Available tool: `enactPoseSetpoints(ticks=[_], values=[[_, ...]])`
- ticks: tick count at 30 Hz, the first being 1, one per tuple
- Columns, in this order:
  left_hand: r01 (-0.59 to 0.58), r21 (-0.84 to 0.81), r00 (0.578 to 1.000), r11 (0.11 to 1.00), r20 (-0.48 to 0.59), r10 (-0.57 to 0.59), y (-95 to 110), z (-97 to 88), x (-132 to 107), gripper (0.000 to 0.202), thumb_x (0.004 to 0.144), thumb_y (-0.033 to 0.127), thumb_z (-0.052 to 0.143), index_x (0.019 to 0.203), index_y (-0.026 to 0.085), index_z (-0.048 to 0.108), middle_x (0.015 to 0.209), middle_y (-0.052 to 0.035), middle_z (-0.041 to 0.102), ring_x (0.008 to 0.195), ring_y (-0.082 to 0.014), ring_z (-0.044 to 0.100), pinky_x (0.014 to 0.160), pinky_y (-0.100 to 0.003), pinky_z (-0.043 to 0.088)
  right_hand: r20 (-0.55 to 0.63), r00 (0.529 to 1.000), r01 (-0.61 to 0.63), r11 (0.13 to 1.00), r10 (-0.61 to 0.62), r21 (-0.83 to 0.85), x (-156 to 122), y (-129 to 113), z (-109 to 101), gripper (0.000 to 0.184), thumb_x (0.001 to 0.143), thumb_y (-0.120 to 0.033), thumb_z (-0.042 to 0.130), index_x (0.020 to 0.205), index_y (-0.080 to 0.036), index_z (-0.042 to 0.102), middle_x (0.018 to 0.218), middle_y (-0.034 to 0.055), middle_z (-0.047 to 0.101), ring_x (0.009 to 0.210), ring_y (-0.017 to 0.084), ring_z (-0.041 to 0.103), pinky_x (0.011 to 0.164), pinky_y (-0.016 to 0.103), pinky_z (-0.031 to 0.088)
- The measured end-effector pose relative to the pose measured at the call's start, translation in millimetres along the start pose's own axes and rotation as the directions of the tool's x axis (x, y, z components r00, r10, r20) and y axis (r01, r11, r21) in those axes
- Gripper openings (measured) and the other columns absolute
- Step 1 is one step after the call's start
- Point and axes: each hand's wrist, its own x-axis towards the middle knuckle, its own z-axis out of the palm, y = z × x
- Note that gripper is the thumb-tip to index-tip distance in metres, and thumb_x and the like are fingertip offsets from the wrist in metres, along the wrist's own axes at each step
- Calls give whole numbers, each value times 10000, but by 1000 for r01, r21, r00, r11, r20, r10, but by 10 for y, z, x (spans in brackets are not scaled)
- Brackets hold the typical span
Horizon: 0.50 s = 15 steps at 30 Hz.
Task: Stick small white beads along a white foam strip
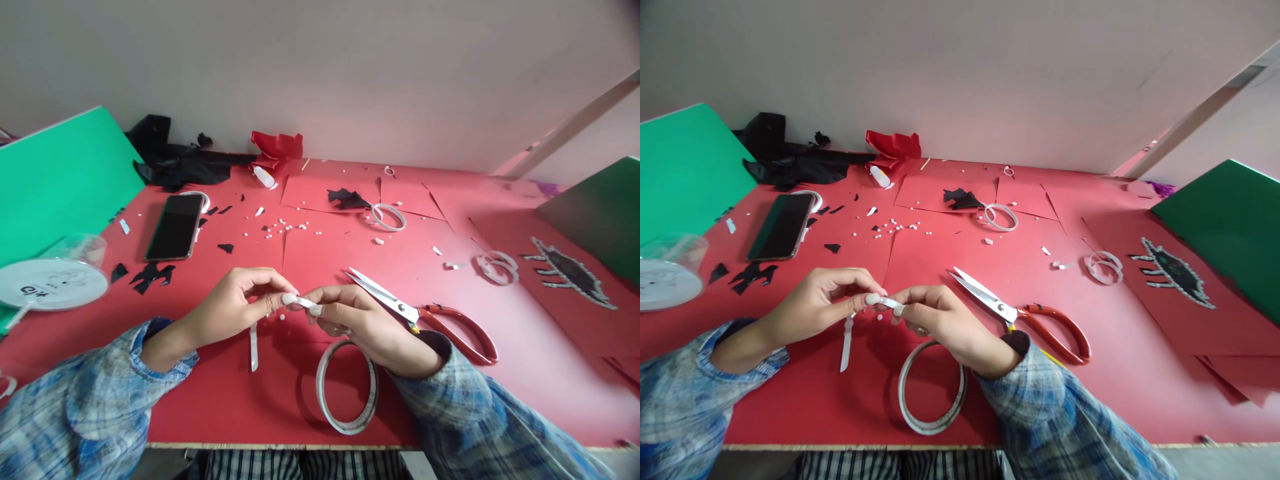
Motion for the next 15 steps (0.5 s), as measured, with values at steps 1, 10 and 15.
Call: enactPoseSetpoints(ticks=[1,10,15], values=[[-8,4,1000,1000,-7,8,7,-4,-3,147,848,272,590,823,170,692,772,-31,710,718,-140,662,648,-222,535,-2,1000,8,1000,-8,4,-3,-5,-8,177,807,-250,533,824,-145,675,568,-48,379,522,85,273,505,256,214],[-64,73,994,995,-86,70,8,28,-33,85,823,195,593,823,182,677,743,-4,665,664,-102,607,621,-190,512,-40,998,47,999,-48,-27,-6,10,-8,179,766,-312,664,852,-159,695,671,-21,524,551,76,321,534,251,250],[-7,-51,999,999,-36,5,37,27,-41,146,863,222,550,850,179,688,768,-17,686,699,-118,639,624,-194,524,-111,992,55,998,-53,15,3,6,18,180,727,-325,694,752,-149,672,606,-34,505,519,64,296,504,246,218]])
